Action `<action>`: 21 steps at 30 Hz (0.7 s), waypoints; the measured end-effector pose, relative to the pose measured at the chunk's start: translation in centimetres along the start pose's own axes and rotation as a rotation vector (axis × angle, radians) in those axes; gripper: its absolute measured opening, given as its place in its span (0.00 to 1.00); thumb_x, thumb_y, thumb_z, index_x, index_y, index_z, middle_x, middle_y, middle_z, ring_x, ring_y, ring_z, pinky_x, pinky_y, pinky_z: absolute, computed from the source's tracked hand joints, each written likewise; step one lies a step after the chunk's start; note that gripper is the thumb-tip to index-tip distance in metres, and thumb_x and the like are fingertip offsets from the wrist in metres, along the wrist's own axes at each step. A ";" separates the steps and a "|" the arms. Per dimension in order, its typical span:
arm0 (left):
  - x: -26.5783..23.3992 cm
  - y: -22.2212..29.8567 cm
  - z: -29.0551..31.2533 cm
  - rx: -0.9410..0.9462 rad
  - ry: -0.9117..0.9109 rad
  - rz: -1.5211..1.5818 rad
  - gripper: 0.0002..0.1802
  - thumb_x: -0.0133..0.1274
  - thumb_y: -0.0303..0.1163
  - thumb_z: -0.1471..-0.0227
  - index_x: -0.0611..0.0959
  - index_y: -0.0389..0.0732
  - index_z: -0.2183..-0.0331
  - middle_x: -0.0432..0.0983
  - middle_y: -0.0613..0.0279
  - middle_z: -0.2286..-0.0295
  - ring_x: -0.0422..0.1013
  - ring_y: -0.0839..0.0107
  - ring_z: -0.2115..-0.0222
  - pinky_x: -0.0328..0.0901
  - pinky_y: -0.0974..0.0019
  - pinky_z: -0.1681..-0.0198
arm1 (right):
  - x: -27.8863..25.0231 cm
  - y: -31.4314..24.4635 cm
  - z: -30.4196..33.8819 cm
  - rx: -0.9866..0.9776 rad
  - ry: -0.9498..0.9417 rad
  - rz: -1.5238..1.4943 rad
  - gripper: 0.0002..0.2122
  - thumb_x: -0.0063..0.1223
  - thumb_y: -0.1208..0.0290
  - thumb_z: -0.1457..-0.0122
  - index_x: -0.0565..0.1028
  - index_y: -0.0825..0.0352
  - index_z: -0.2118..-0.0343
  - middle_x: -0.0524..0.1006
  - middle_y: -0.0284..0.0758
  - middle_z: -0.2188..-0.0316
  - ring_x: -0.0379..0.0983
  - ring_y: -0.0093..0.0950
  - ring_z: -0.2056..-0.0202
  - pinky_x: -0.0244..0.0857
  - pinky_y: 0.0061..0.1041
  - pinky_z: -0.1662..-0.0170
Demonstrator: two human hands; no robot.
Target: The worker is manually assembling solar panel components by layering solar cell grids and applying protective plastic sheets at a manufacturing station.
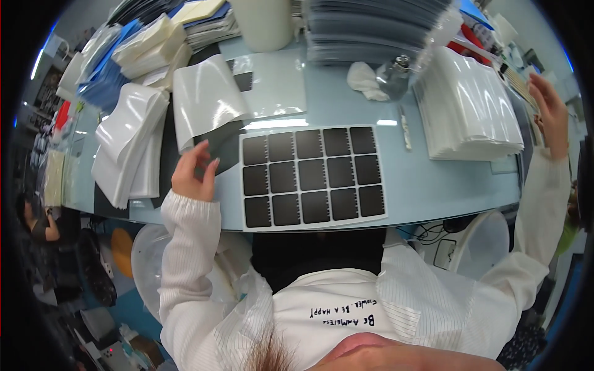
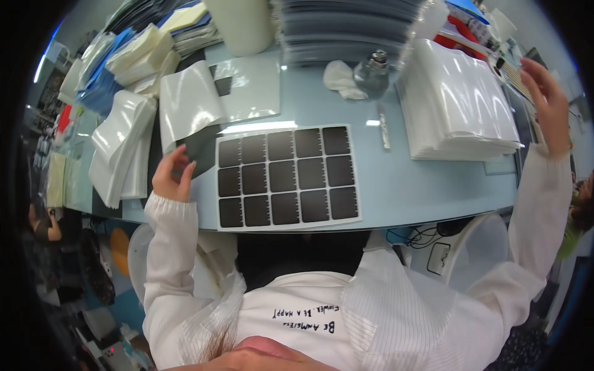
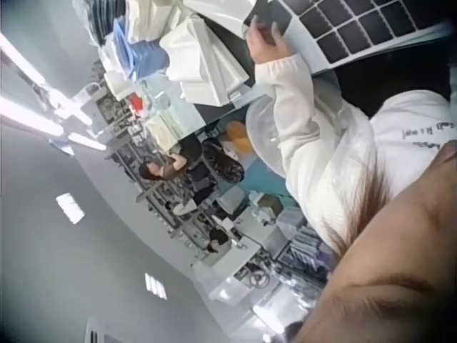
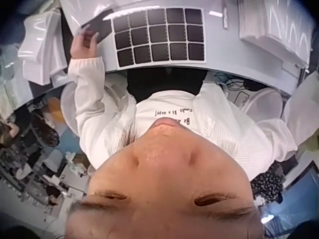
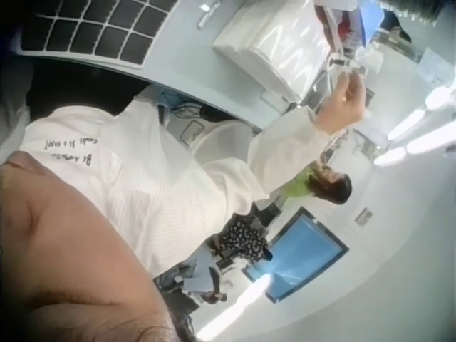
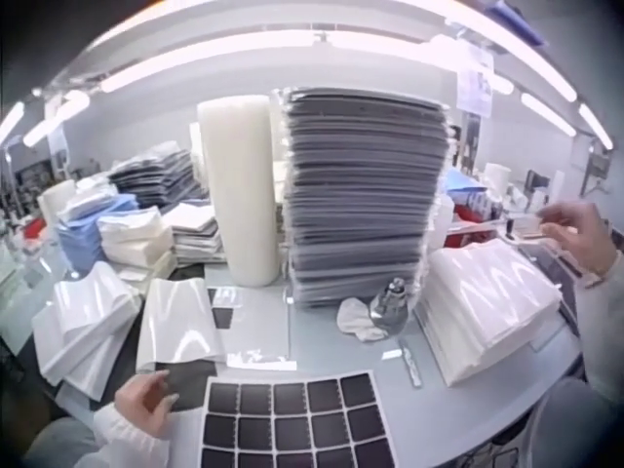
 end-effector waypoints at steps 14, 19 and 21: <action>-5.0 4.7 -6.1 0.545 0.381 -0.589 0.17 0.52 0.19 0.58 0.81 0.42 0.62 0.77 0.59 0.72 0.73 0.61 0.63 0.64 0.58 0.52 | 21.3 -29.8 9.3 -0.541 -0.310 -0.430 0.25 0.64 0.71 0.53 0.70 0.67 0.50 0.73 0.41 0.54 0.72 0.39 0.55 0.67 0.31 0.54; -8.1 9.6 -6.7 0.293 0.134 0.123 0.10 0.54 0.27 0.47 0.82 0.36 0.62 0.80 0.55 0.74 0.76 0.68 0.74 0.68 0.71 0.70 | 21.1 -34.1 6.4 -0.520 0.373 -0.496 0.28 0.65 0.65 0.52 0.68 0.67 0.47 0.74 0.43 0.55 0.72 0.39 0.55 0.66 0.31 0.49; -8.7 10.3 -6.7 0.273 0.042 0.198 0.11 0.54 0.28 0.47 0.81 0.36 0.61 0.80 0.56 0.72 0.76 0.70 0.74 0.68 0.72 0.69 | 17.2 -37.2 5.0 -0.530 0.501 -0.695 0.21 0.64 0.67 0.51 0.71 0.70 0.56 0.75 0.37 0.64 0.72 0.29 0.64 0.67 0.24 0.57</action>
Point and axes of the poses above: each hand's wrist, its own z-axis away from the middle knuckle, its own x-axis out of the palm, y = z × x, the point moved 7 cm from there along -z, towards the middle knuckle
